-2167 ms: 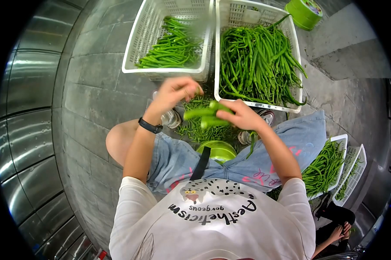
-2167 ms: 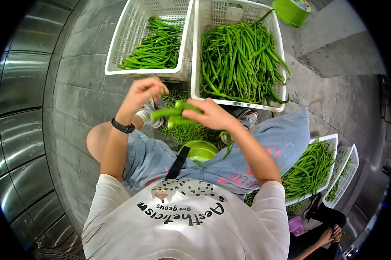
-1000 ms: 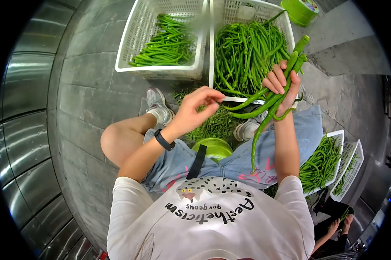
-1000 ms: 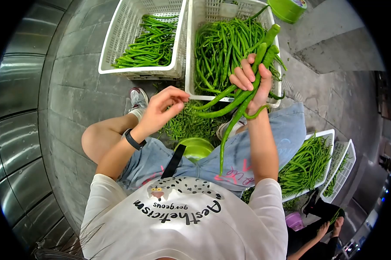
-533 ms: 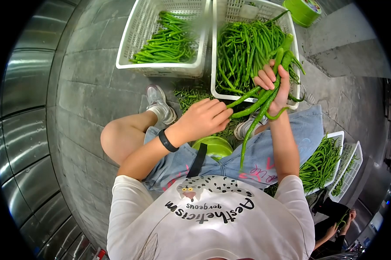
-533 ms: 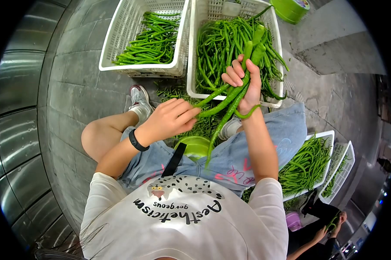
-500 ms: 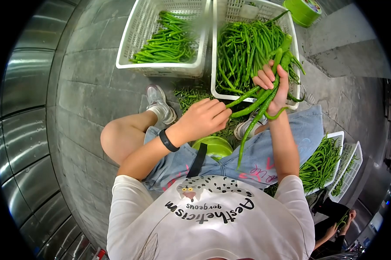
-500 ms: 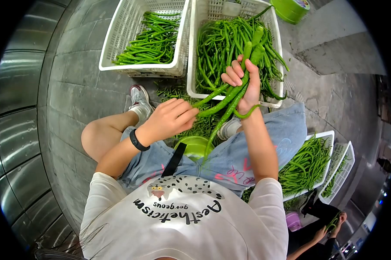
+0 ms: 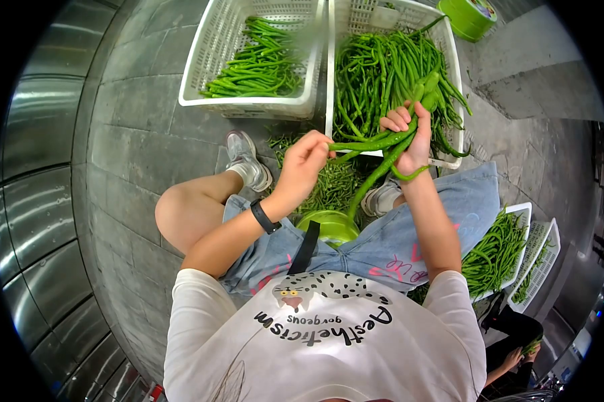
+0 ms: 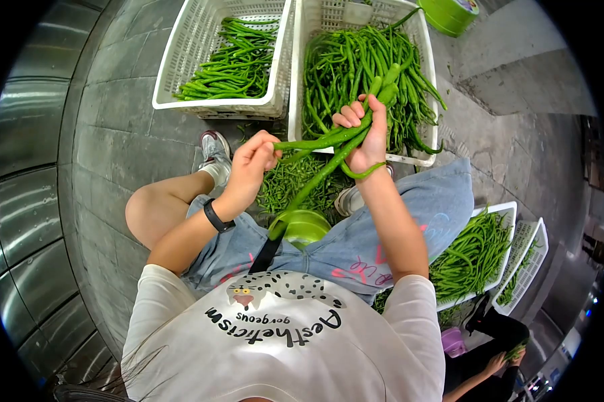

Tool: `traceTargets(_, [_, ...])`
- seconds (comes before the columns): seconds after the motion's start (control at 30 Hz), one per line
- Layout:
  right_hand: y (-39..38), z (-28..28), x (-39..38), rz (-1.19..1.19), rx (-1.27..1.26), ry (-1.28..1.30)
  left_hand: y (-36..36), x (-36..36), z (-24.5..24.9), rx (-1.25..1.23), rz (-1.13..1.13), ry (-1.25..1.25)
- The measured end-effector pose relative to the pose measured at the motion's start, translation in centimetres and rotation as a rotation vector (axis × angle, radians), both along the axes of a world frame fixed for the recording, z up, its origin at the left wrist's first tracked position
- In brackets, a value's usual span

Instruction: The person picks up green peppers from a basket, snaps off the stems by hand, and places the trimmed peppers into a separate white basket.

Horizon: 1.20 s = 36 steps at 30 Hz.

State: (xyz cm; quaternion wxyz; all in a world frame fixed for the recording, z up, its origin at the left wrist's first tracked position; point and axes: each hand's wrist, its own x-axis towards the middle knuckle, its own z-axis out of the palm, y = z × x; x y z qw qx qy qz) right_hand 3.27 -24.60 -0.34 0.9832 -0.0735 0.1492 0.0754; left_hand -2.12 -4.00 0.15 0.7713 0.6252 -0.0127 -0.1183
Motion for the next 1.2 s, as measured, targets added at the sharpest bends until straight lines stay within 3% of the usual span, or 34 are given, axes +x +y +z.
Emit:
traceTargets(0.1, [-0.7, -1.4, 0.3, -0.043, -0.069, 0.120, 1.4, 1.3, -1.7, -0.212, 0.206, 0.172])
traceTargets(0.17, [-1.6, -2.3, 0.6, -0.099, -0.154, 0.205, 2.6, 2.9, -0.8, -0.111, 0.274, 0.192])
traceTargets(0.23, [-2.2, -2.6, 0.8, -0.114, -0.259, 0.214, 4.0, 4.4, -1.2, 0.120, 0.108, 0.212])
traceTargets(0.3, [-2.2, -2.2, 0.7, -0.169, -0.413, 0.197, 4.6, 4.4, -2.0, 0.490, -0.119, -0.089])
traceTargets(0.37, [-2.1, -1.6, 0.9, -0.214, -0.539, 0.150, 4.5, 3.2, -2.4, 1.113, -0.326, -0.307])
traceTargets(0.43, [-1.4, 0.0, 1.1, -0.251, -0.683, 0.131, 4.5, 1.2, -3.8, 1.422, -0.563, -0.468])
traceTargets(0.53, [0.9, 2.7, 3.1, -0.291, -0.986, -0.024, 4.8, -0.4, -3.5, 1.458, -0.930, -0.249])
traceTargets(0.63, [4.4, 5.7, 7.2, -0.301, -1.346, -0.331, 5.5, 0.3, -1.8, 1.420, -0.831, -0.270])
traceTargets(0.7, [8.1, 7.4, 10.8, -0.410, -1.798, -0.579, 6.1, 1.2, -0.7, 1.505, -0.643, -0.350])
traceTargets(0.83, [18.8, 7.2, 17.1, -0.481, -2.329, -1.067, 7.8, 1.7, -0.2, 1.641, -0.318, -0.416])
traceTargets(0.9, [23.8, 3.1, 20.1, -0.285, -2.453, -1.259, 8.5, 1.9, 0.5, 1.660, -0.238, -0.398])
traceTargets(0.97, [28.3, -2.6, 21.7, 0.174, -2.671, -1.293, 8.6, 2.2, 1.5, 1.673, -0.222, -0.379])
traceTargets(1.03, [31.5, -6.0, 20.5, 0.608, -2.706, -1.226, 8.5, 2.4, 1.6, 1.624, -0.185, -0.380])
traceTargets(1.13, [32.5, -17.4, 21.1, 0.968, -2.302, -1.151, 9.0, 2.8, 3.2, 1.653, -0.326, -0.328])
traceTargets(1.17, [32.2, -19.7, 21.5, 1.065, -2.161, -1.127, 9.1, 2.8, 3.5, 1.665, -0.398, -0.298])
traceTargets(1.2, [31.1, -19.3, 21.2, 1.008, -2.168, -1.162, 9.2, 2.6, 3.1, 1.662, -0.345, -0.299])
